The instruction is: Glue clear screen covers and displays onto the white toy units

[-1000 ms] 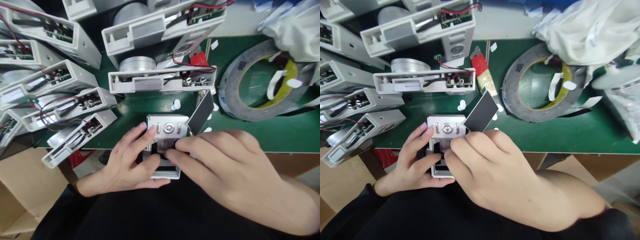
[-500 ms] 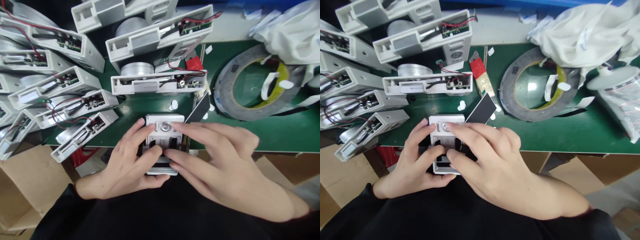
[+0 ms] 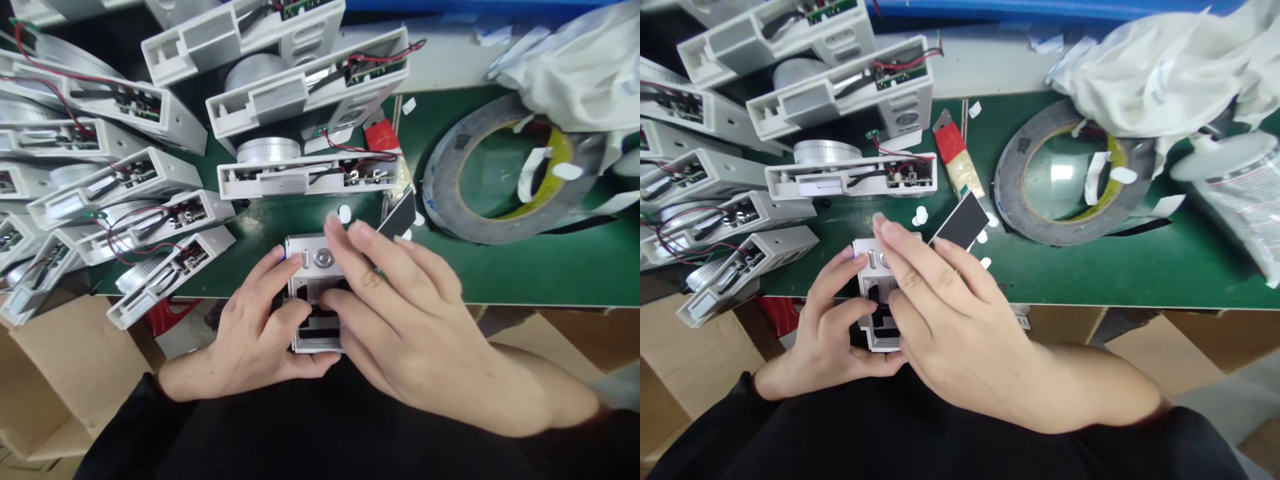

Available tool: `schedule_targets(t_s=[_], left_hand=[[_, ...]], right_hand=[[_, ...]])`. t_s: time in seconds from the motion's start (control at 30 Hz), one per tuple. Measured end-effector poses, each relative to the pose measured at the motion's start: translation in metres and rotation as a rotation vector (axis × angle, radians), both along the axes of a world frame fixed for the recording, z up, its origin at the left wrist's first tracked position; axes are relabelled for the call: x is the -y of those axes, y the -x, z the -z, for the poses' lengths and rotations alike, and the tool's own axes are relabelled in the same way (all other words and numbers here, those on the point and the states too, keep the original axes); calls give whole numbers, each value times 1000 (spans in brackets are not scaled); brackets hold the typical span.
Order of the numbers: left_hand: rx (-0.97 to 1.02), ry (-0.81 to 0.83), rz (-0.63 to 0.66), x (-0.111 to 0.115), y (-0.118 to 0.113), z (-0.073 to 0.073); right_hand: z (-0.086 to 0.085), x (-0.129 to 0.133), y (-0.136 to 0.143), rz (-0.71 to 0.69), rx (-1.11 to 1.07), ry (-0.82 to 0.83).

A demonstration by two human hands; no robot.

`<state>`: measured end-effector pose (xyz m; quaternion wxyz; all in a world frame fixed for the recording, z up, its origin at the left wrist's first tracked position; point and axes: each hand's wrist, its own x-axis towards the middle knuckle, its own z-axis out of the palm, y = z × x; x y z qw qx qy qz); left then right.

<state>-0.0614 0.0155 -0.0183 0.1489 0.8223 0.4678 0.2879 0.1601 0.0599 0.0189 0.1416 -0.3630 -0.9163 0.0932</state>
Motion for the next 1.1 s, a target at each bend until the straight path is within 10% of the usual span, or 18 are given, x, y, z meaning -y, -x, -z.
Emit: schedule_targets(t_s=[0.47, 1.1], left_hand=[[-135, 133, 52, -8, 1, -18], [-85, 81, 48, -10, 1, -7]], right_hand=[[9, -3, -10, 1, -163, 141], [13, 5, -9, 19, -169, 120]])
